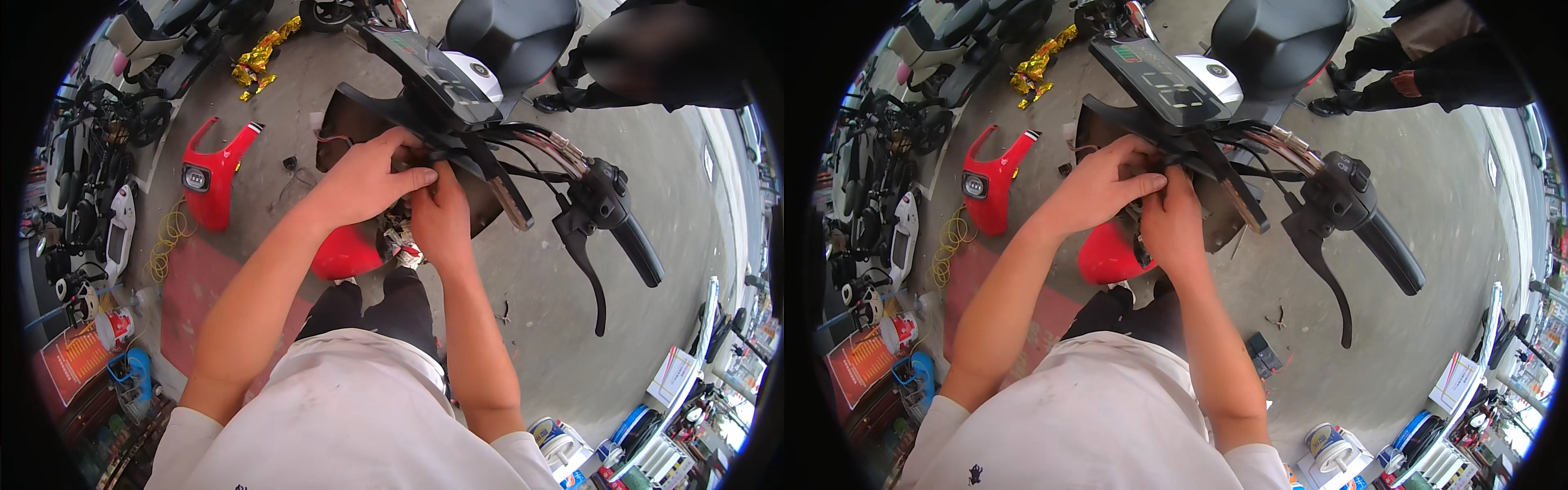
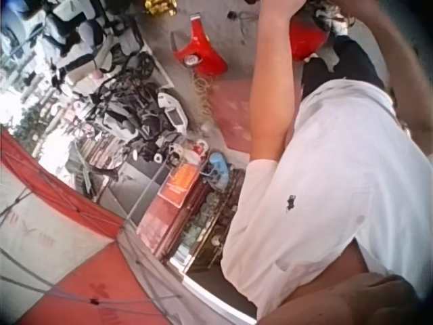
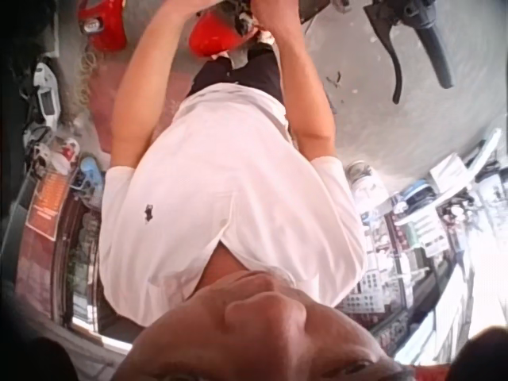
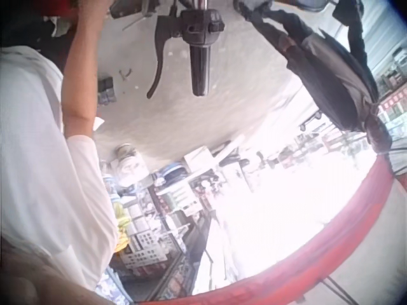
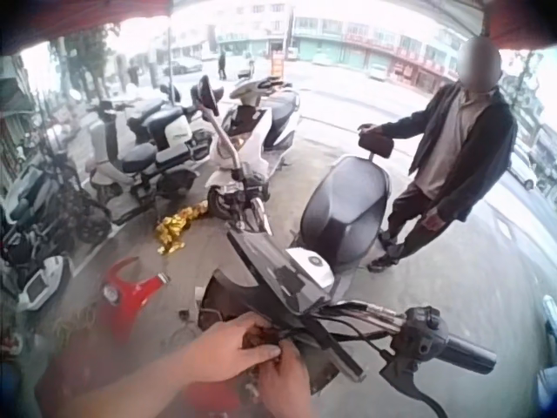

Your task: The person repairs the handlebar assembly of an electric scooter. They use a power drill to remove and reinstall screws on the right handlebar grip, then use pliers to strip and connect wires within the handlebar housing. The scooter's digital display is visible and active during the process.

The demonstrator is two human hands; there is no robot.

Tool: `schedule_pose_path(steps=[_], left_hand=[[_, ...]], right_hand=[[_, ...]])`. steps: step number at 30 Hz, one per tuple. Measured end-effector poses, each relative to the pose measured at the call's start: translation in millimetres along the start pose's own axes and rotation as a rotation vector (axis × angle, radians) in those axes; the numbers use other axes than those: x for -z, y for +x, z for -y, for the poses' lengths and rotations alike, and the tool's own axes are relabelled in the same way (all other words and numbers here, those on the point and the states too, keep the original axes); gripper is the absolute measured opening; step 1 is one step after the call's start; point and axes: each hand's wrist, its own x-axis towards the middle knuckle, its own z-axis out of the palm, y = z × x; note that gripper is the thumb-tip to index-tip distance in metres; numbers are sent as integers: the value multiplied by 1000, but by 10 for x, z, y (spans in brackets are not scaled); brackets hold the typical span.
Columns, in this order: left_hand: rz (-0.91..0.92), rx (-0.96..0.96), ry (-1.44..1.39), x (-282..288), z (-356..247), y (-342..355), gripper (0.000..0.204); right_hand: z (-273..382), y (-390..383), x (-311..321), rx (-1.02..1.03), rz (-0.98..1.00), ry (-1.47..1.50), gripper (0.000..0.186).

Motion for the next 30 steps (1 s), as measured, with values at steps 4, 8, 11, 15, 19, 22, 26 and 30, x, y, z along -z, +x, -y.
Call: schedule_pose_path(steps=[4,8,11,15,19,22,26,30], left_hand=[[-110,74,104,94,53,-5,25],[-386,-50,-56,-75,159,57,15],[-519,-89,-155,-258,242,23,14],[-566,-155,-129,-331,344,52,15],[-538,-130,-156,-402,420,35,17],[-472,-157,-100,-447,500,40,18],[-456,-113,-253,-501,582,86,18],[-343,182,-549,-289,440,368,19]], right_hand=[[224,-284,131,138,-245,-322,31],[159,-180,123,161,-194,-606,46],[202,-159,65,55,-119,-546,60],[59,-134,80,9,-54,-551,74],[-33,-138,116,-34,22,-612,79],[-117,-187,137,-11,57,-667,79],[-76,-149,227,-15,112,-665,78],[-92,-129,294,-6,146,-681,80]])
